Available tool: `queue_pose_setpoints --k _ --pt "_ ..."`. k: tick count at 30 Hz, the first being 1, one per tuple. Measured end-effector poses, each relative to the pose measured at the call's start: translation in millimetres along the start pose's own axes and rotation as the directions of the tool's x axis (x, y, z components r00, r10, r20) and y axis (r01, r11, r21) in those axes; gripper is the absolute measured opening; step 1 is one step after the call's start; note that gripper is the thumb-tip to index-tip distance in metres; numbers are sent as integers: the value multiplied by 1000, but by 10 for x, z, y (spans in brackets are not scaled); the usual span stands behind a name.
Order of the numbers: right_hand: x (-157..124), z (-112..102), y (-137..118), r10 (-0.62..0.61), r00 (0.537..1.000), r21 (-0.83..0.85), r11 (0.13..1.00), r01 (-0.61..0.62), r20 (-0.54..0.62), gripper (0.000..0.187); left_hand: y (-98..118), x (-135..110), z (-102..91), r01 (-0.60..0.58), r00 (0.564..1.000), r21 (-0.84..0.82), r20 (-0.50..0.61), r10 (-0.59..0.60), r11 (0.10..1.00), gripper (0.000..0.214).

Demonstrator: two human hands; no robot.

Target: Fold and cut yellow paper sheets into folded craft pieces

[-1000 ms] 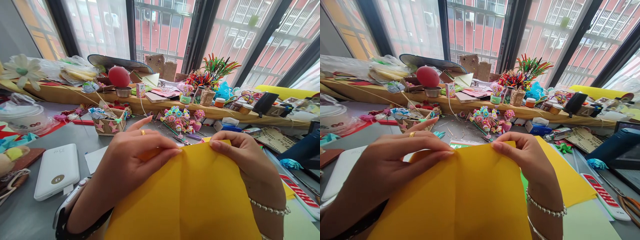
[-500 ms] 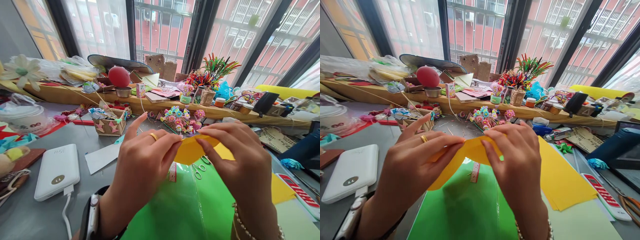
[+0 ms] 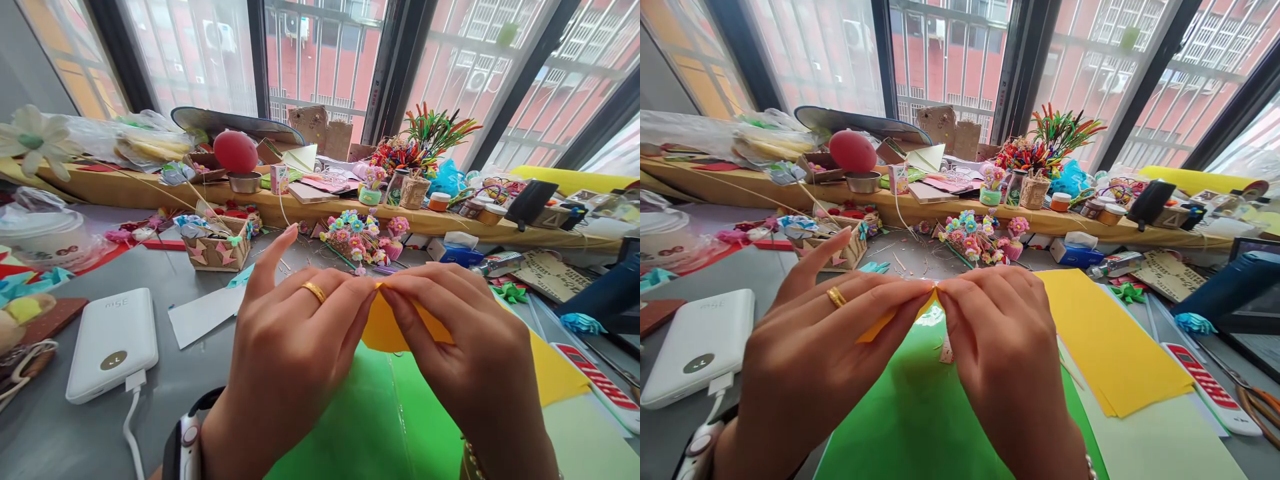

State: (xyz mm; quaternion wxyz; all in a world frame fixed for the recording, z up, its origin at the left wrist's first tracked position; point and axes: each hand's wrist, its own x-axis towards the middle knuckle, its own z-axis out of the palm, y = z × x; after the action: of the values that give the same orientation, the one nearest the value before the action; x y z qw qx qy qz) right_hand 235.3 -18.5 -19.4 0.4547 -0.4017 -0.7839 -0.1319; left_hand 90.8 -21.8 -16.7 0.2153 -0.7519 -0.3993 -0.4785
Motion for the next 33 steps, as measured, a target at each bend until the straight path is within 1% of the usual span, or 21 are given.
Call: queue_pose_setpoints --k 3,9,16,23,28,33 --pt "-3 1 -22 9 1000 -2 1000 -9 -7 9 27 -9 3 -6 1000 26 -5 6 1000 10" --pt "-9 -7 -19 -28 1000 -26 999 29 8 10 35 -26 25 -6 1000 34 -4 6 999 9" --pt "-19 -27 -6 -40 999 -19 999 40 4 9 47 -30 -3 -21 999 34 -24 22 999 13" --pt "-18 -41 16 -35 999 -14 999 36 29 11 46 -34 -7 -37 999 50 14 37 998 13" --pt "-21 -37 31 16 997 16 1000 -17 76 11 37 -29 2 -43 998 70 41 40 997 13" --pt "-28 -47 37 51 993 56 997 -57 103 9 29 -26 9 -35 998 34 50 33 999 12"
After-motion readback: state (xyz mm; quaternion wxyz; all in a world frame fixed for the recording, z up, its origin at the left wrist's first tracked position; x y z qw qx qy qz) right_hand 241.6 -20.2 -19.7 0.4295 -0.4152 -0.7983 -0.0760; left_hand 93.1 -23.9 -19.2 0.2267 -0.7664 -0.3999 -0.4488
